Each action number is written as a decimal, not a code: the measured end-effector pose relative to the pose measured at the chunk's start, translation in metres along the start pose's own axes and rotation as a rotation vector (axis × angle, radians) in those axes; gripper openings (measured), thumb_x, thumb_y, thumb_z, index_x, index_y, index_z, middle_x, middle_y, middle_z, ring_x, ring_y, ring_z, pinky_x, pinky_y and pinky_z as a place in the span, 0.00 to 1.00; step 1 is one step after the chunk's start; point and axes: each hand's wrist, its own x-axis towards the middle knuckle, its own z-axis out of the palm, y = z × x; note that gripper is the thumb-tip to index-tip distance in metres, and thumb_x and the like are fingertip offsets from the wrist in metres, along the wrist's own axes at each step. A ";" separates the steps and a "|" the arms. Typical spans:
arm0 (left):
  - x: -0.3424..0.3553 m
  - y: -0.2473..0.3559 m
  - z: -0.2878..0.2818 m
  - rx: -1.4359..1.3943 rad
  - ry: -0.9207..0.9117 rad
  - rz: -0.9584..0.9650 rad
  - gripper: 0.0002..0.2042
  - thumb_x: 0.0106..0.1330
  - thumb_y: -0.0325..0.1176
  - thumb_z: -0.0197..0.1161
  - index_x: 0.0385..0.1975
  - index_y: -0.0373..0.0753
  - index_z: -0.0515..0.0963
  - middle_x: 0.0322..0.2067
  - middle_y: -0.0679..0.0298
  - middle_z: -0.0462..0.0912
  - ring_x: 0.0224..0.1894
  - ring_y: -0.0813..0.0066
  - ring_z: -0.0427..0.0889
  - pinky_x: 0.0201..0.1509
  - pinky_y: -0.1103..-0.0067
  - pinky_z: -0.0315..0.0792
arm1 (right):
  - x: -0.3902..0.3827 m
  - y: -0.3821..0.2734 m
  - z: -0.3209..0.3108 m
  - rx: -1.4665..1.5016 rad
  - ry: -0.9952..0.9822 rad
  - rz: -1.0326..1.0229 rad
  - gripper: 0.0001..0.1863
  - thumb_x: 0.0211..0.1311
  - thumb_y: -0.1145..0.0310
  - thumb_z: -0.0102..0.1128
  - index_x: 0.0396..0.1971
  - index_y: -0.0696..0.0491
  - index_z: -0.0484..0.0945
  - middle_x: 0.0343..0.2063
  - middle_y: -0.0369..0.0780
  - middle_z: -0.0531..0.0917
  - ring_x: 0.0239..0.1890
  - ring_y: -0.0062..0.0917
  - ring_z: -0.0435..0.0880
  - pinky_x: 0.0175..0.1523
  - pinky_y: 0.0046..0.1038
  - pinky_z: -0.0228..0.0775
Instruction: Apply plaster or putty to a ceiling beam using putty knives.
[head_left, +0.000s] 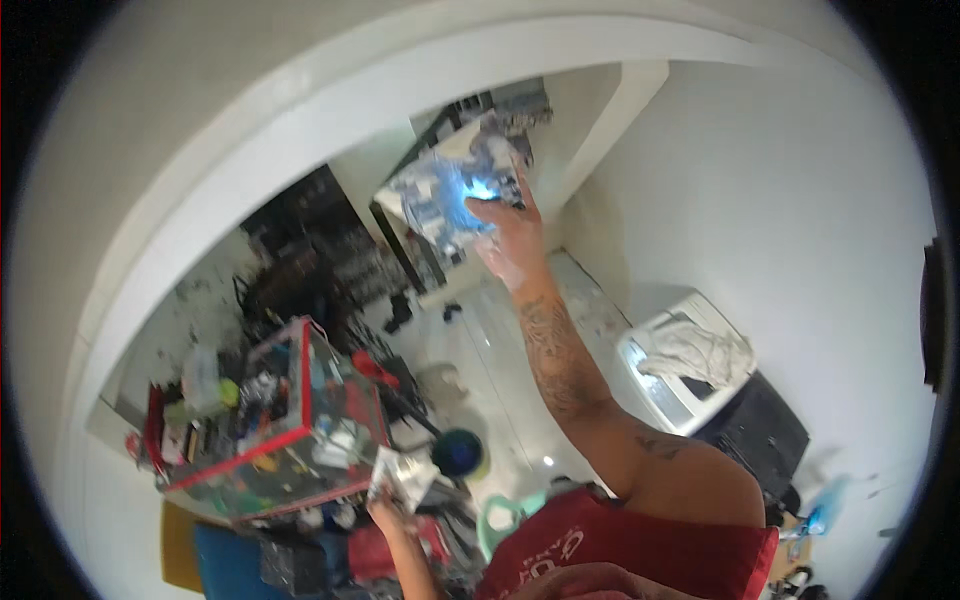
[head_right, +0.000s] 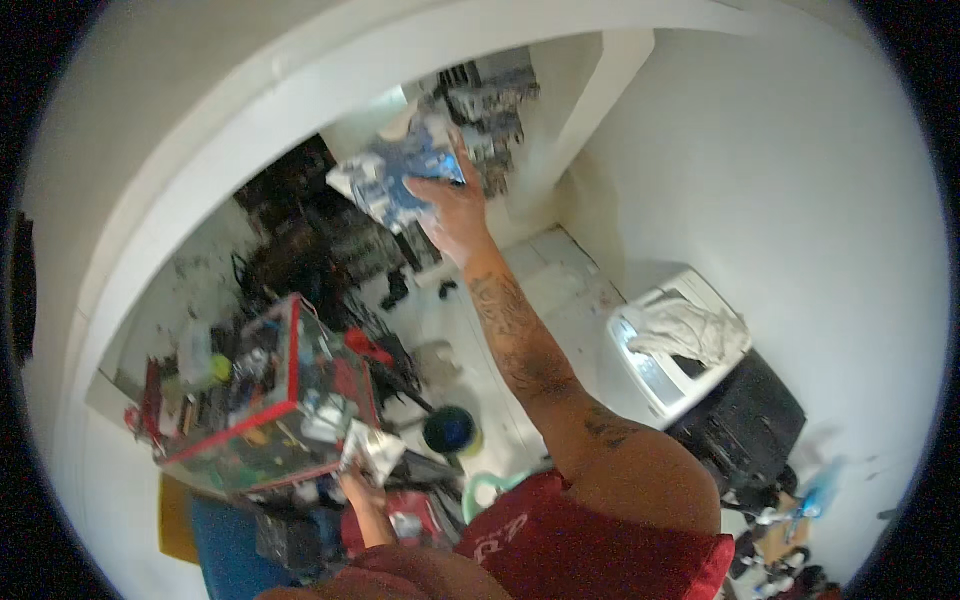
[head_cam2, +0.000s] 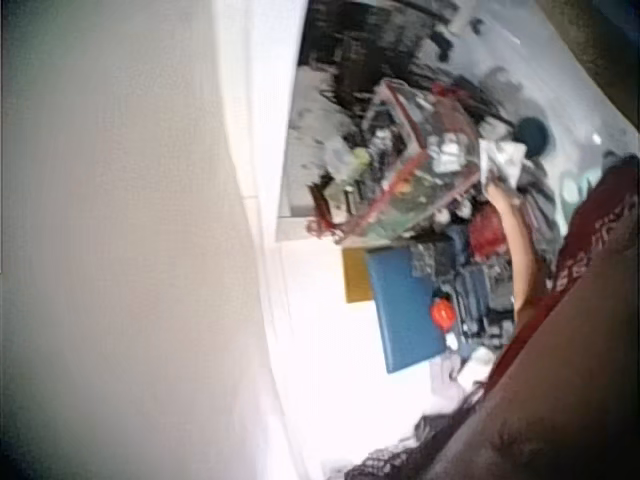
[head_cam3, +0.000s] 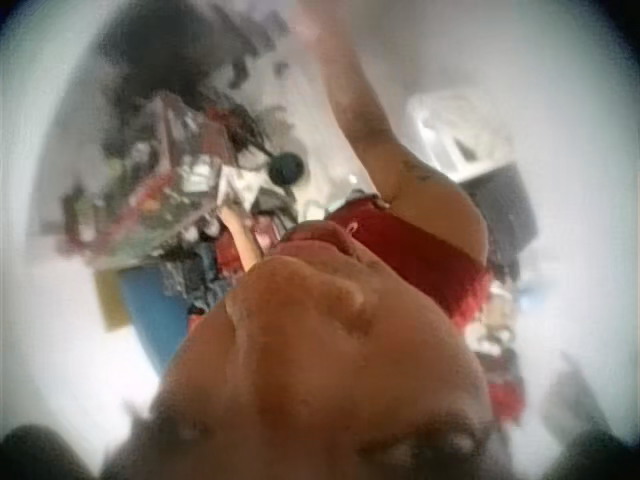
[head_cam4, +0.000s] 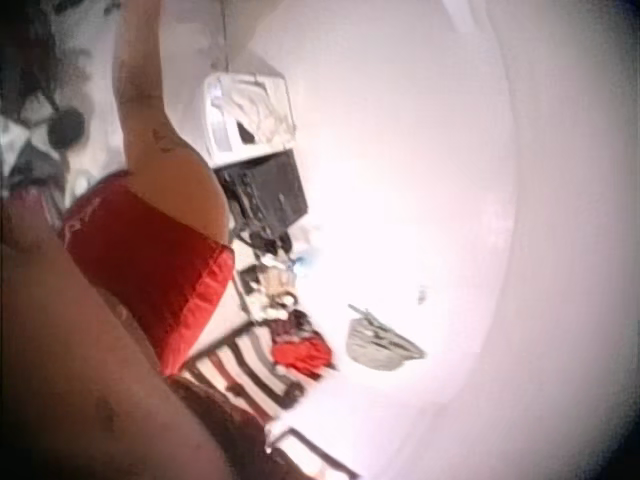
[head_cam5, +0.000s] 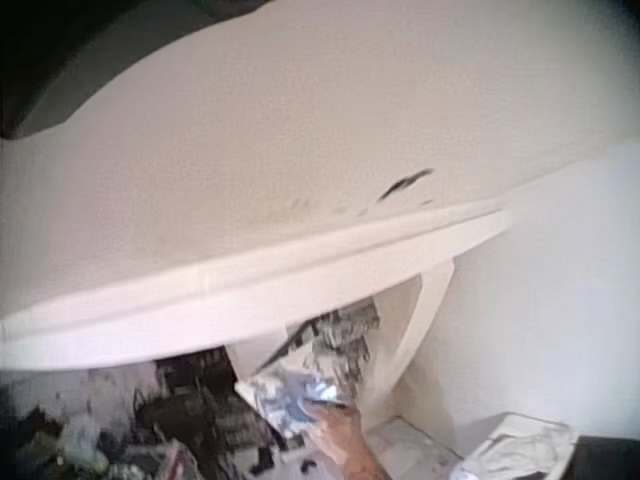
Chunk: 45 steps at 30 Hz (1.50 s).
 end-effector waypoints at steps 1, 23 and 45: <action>0.001 -0.002 -0.003 -0.034 -0.033 -0.064 0.13 0.50 0.25 0.48 0.35 0.28 0.70 0.31 0.59 0.74 0.32 0.69 0.74 0.36 0.75 0.70 | 0.026 0.003 -0.002 -0.372 0.026 -0.216 0.19 0.35 0.83 0.56 0.35 0.56 0.74 0.38 0.44 0.74 0.40 0.27 0.74 0.53 0.36 0.58; 0.022 -0.030 -0.028 0.048 0.035 -0.043 0.15 0.50 0.24 0.47 0.39 0.26 0.68 0.32 0.57 0.73 0.32 0.66 0.74 0.37 0.73 0.71 | 0.211 -0.015 0.077 0.184 0.933 -0.080 0.33 0.40 0.84 0.41 0.50 0.71 0.40 0.50 0.58 0.51 0.56 0.42 0.50 0.59 0.34 0.37; 0.011 -0.031 -0.043 0.054 -0.054 -0.062 0.14 0.55 0.29 0.46 0.38 0.25 0.68 0.32 0.57 0.74 0.32 0.67 0.75 0.31 0.76 0.72 | 0.227 -0.036 0.130 -0.319 0.639 0.264 0.33 0.43 0.79 0.47 0.50 0.73 0.46 0.46 0.64 0.56 0.51 0.49 0.57 0.55 0.38 0.51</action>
